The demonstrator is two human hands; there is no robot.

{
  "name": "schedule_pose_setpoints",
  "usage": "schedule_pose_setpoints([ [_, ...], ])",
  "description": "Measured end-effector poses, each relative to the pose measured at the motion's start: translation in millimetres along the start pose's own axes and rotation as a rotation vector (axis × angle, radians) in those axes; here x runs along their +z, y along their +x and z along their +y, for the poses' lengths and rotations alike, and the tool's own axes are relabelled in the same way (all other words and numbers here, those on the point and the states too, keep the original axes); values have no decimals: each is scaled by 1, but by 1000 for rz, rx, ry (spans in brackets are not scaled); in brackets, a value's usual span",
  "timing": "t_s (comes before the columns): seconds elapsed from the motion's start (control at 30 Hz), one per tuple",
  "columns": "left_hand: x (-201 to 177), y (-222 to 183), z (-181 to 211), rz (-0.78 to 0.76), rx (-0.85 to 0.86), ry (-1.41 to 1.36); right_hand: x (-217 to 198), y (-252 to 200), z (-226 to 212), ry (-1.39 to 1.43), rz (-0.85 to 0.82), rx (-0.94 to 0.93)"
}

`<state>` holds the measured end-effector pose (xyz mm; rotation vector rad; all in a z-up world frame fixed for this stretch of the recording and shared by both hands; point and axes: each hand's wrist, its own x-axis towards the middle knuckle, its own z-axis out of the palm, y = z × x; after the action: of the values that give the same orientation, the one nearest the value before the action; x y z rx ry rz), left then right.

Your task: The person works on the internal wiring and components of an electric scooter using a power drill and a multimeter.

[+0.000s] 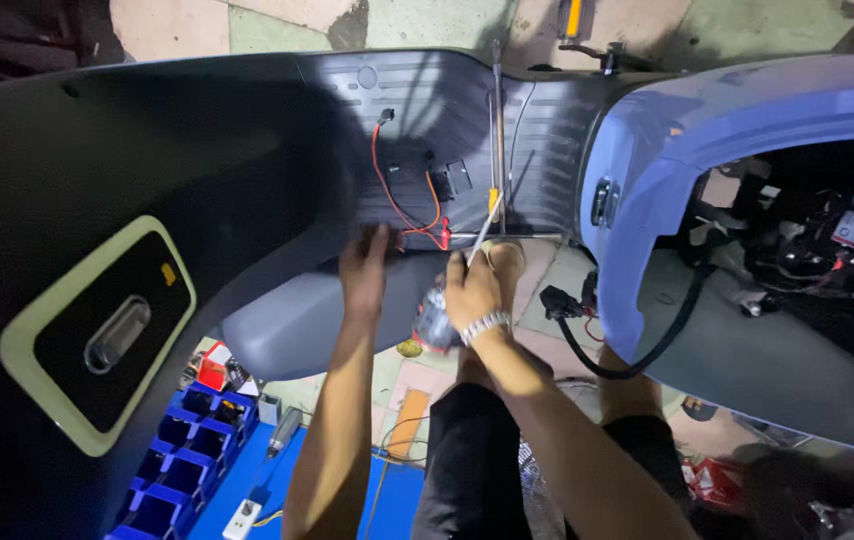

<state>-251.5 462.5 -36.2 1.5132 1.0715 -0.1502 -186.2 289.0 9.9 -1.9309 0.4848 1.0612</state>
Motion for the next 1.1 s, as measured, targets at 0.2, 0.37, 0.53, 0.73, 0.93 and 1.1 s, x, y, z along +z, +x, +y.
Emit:
schedule_pose_setpoints([
  [0.2, -12, -48, 5, 134, -261, -201, 39, 71, -9, -204, 113, -7],
  [0.37, 5, 34, -25, 126, 115, 284, 40, 100, 2, -288, 181, -32],
  [0.53, 23, 115, -4, 108, 490, 780, 31, 98, 23, -297, 175, -27],
  [0.73, 26, 154, -31, 61, 510, 1073, 38, 96, 45, -384, 92, 97],
  [0.93, 29, 157, -16, 30, 488, 1141, 62, 105, 37, -358, 100, 55],
  [1.1, 35, 163, -11, -4, 468, 1119, 67, 106, 4, -313, 17, 149],
])
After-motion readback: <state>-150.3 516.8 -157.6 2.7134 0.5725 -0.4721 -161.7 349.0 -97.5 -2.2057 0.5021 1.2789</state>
